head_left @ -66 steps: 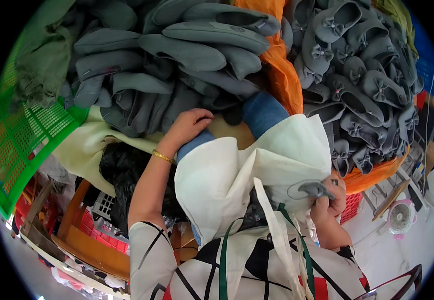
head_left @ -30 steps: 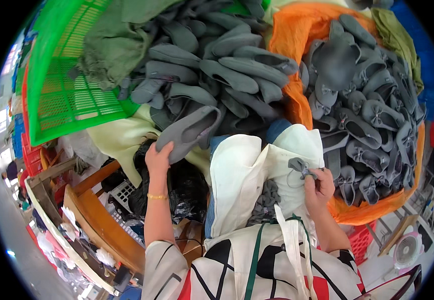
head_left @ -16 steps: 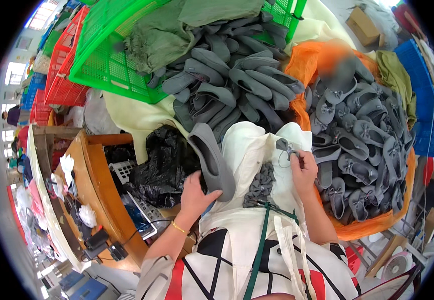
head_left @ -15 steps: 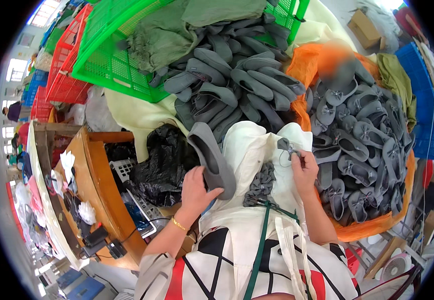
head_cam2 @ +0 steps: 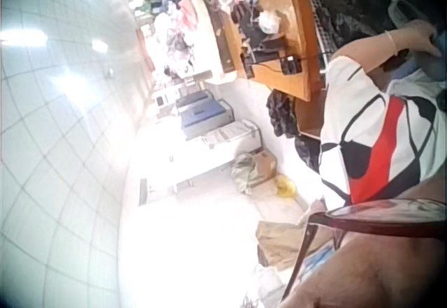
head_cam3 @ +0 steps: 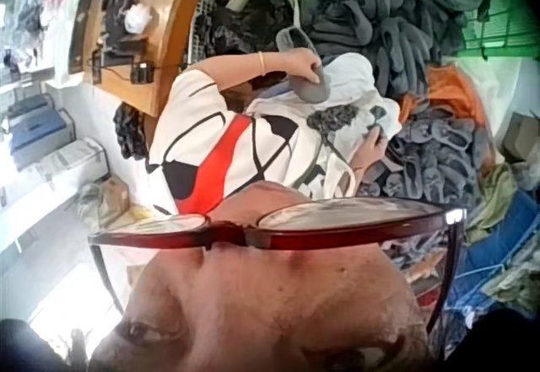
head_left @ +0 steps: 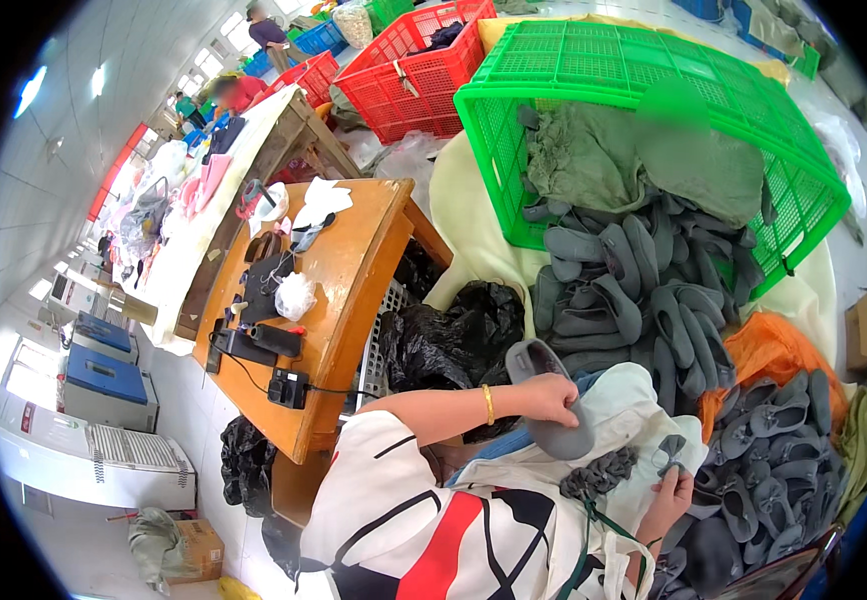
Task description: The person sits at a workstation in a factory and sews a decorative bow onto the top of a grey slip-on shoe using a needle and thread. They pull the thread through the fabric, tie a knot to secure the bow, and trim the excess thread. The finished shoe is placed into a green plastic crate.
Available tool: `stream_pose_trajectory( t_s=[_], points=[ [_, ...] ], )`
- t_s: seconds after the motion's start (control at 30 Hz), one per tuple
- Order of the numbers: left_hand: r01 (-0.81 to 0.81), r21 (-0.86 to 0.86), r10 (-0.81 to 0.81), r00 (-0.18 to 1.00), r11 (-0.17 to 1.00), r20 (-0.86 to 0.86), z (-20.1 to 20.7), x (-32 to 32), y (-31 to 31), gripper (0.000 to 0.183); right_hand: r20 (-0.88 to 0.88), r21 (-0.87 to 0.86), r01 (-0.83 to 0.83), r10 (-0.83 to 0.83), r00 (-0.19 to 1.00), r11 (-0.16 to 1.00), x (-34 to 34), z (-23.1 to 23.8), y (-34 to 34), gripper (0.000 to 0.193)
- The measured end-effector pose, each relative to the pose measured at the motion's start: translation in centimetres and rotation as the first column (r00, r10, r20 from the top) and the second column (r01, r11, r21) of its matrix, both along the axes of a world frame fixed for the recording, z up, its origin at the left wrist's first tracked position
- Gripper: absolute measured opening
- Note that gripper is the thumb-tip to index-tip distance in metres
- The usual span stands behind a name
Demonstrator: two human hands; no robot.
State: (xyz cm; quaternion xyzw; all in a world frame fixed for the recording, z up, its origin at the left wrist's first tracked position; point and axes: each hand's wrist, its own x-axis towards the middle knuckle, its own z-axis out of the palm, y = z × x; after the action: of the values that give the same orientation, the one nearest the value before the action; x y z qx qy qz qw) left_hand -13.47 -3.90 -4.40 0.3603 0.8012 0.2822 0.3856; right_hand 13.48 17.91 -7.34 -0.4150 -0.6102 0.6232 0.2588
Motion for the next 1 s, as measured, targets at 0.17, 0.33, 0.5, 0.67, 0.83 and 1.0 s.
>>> stream_pose_trajectory(
  t_s=[0.17,0.33,0.5,0.67,0.83,1.0],
  points=[
    [-0.686,-0.011,0.646,0.679,0.727,0.349,0.5,4.4,-1.2,0.035,-0.085,-0.055,-0.007,0.002,0.996,0.998,-1.4,1.6,0.2,0.012],
    [-0.809,-0.281,0.56,0.07,0.516,0.825,2.2,8.4,-0.8,0.02,-0.138,-0.116,-0.099,0.083,0.987,0.988,-3.0,2.5,-1.3,0.011],
    [-0.744,-0.154,0.307,0.071,0.65,0.949,-2.4,10.2,-0.3,0.031,-0.181,-0.197,-0.265,0.23,0.956,0.944,-4.9,3.2,-4.3,0.012],
    [-0.691,0.005,0.305,0.325,0.722,0.895,0.2,11.1,2.1,0.037,-0.009,0.069,-0.407,0.408,0.913,0.911,-6.9,3.2,-6.8,0.014],
    [-0.886,-0.264,0.452,-0.071,0.381,0.889,-1.5,11.6,2.9,0.012,0.163,0.334,-0.647,0.634,0.756,0.686,-6.6,3.1,-7.6,0.013],
    [-0.921,-0.229,0.446,-0.069,0.315,0.892,0.1,11.4,3.0,0.01,-0.004,-0.27,-0.419,0.435,0.901,0.867,-3.5,3.7,-5.0,0.012]
  ],
)
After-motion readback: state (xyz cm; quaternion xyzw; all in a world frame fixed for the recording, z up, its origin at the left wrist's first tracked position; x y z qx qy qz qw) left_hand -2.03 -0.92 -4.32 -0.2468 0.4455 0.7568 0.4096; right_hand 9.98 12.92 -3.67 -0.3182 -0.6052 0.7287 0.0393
